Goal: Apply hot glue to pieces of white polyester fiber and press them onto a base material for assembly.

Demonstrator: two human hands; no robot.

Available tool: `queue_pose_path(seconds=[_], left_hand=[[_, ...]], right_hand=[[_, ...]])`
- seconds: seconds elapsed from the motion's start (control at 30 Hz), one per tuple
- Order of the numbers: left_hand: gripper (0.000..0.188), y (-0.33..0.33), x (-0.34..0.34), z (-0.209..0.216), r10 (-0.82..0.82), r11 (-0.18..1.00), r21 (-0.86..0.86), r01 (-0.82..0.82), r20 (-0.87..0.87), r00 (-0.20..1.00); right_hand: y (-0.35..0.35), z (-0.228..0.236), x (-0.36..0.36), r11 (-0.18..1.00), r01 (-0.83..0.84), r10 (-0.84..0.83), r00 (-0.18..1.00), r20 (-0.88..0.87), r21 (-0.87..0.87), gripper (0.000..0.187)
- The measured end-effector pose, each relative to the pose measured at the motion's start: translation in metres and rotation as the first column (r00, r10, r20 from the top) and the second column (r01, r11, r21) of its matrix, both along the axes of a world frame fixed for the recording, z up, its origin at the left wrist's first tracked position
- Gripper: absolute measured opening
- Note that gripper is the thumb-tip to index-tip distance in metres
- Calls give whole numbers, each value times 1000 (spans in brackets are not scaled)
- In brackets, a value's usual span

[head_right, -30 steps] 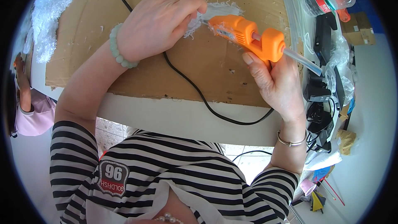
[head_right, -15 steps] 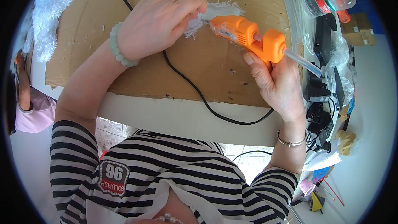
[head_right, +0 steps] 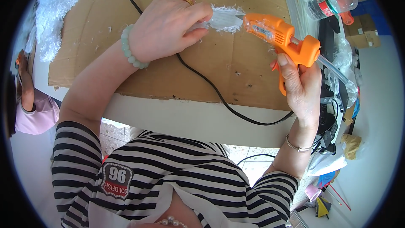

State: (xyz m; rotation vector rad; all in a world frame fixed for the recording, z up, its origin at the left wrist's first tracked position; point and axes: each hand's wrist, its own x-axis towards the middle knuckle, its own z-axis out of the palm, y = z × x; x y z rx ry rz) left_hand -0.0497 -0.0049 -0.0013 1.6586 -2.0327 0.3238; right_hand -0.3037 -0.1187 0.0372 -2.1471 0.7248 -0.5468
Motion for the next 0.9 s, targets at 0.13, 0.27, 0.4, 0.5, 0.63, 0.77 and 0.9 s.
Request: queue_pose_path(seconds=[0.13,0.27,0.4,0.5,0.63,0.77,0.9], left_hand=[[21,-2,-5,-1,-9,994,-108,14,47,999],[23,-3,-10,0,17,990,-138,-5,87,996],[23,-5,-15,0,23,992,-122,-7,130,991],[22,-7,-17,-2,20,989,-147,9,196,980],[15,-8,-24,-1,34,987,-161,14,291,956],[10,-8,-29,-1,115,993,-74,-92,415,903],[8,-12,-26,-2,158,986,-115,-122,390,907]], right_hand=[[-5,2,-10,999,9,-7,999,-54,38,42],[-1,3,-9,996,58,-61,997,48,65,42],[-2,0,-7,980,106,-150,947,285,166,44],[-5,-3,-5,964,130,-206,919,337,234,44],[-15,-8,-7,933,106,-230,911,342,344,43],[-20,-12,-8,933,76,-215,902,375,353,44],[-22,-15,-10,943,29,-161,912,377,332,42]])
